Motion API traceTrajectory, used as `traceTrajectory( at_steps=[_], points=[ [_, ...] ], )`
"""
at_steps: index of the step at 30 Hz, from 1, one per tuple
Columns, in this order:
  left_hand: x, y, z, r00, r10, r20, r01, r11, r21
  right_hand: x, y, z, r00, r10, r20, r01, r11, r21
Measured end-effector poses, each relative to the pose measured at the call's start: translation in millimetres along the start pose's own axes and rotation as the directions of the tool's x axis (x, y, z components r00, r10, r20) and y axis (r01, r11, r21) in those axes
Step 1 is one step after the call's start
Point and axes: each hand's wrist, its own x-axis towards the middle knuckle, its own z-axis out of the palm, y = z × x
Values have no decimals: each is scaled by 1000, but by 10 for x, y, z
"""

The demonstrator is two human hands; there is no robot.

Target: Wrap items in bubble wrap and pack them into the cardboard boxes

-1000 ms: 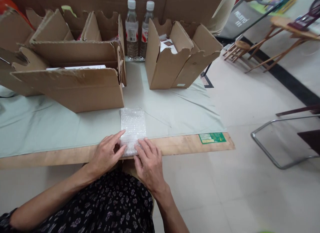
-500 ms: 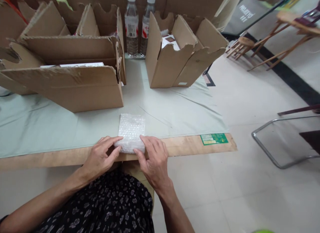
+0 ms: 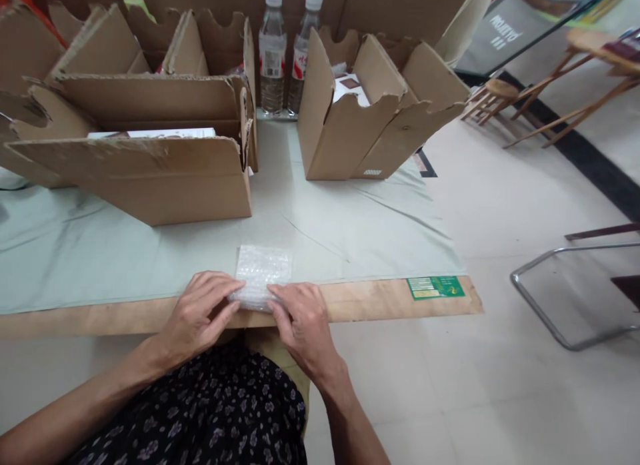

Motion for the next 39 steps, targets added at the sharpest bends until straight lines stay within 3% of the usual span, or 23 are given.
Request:
traceTrajectory(
  at_steps=[4,7,9,11,13,15,17,19,21,24,26,29,32,35,37,39],
  points=[
    [120,-106,90,996,-80,-23,82,995,55,-36,-37,7,994,-8,-113,-6,993,-121],
    [202,-186,142,991,-127,-43,131,984,118,9,-16,78,996,-81,-22,75,975,-210],
    [191,-200,127,977,-194,-91,200,978,66,77,28,131,996,-81,34,87,972,-218],
    [125,-170,82,939,-320,-129,310,946,-90,150,66,169,999,-35,-10,33,984,-175],
    [35,-101,35,873,-480,-91,432,845,-315,199,58,189,994,43,-96,-50,996,-76],
    [-31,-9,14,803,-596,32,522,676,-521,203,-16,204,981,132,-140,-125,990,57],
    [-43,82,24,758,-627,177,566,500,-655,156,-131,218,974,209,-91,-187,960,207],
    [-12,148,43,742,-618,261,583,402,-706,70,-228,221,971,239,-13,-223,925,307],
    [27,180,51,759,-596,264,576,424,-699,-18,-262,187,970,242,-30,-221,923,316],
    [29,183,44,840,-494,223,516,602,-610,-67,-218,49,964,245,-101,-207,934,292],
    [-6,177,50,890,-392,234,453,703,-548,-19,-199,-58,972,236,-8,-221,918,331],
    [-60,171,85,925,-299,234,378,779,-500,136,-246,-140,967,164,194,-226,905,360],
    [-75,135,87,927,-289,241,373,787,-492,310,-330,-152,946,125,299,-216,931,294],
    [-84,21,12,929,-282,239,369,744,-557,507,-413,-257,943,93,319,-171,959,226],
    [-108,-93,-52,940,-291,178,338,718,-609,700,-495,-424,970,61,237,-116,968,225],
    [-141,-207,-94,941,-324,97,310,713,-629,979,-614,-623,997,58,58,-71,966,247]
  ],
)
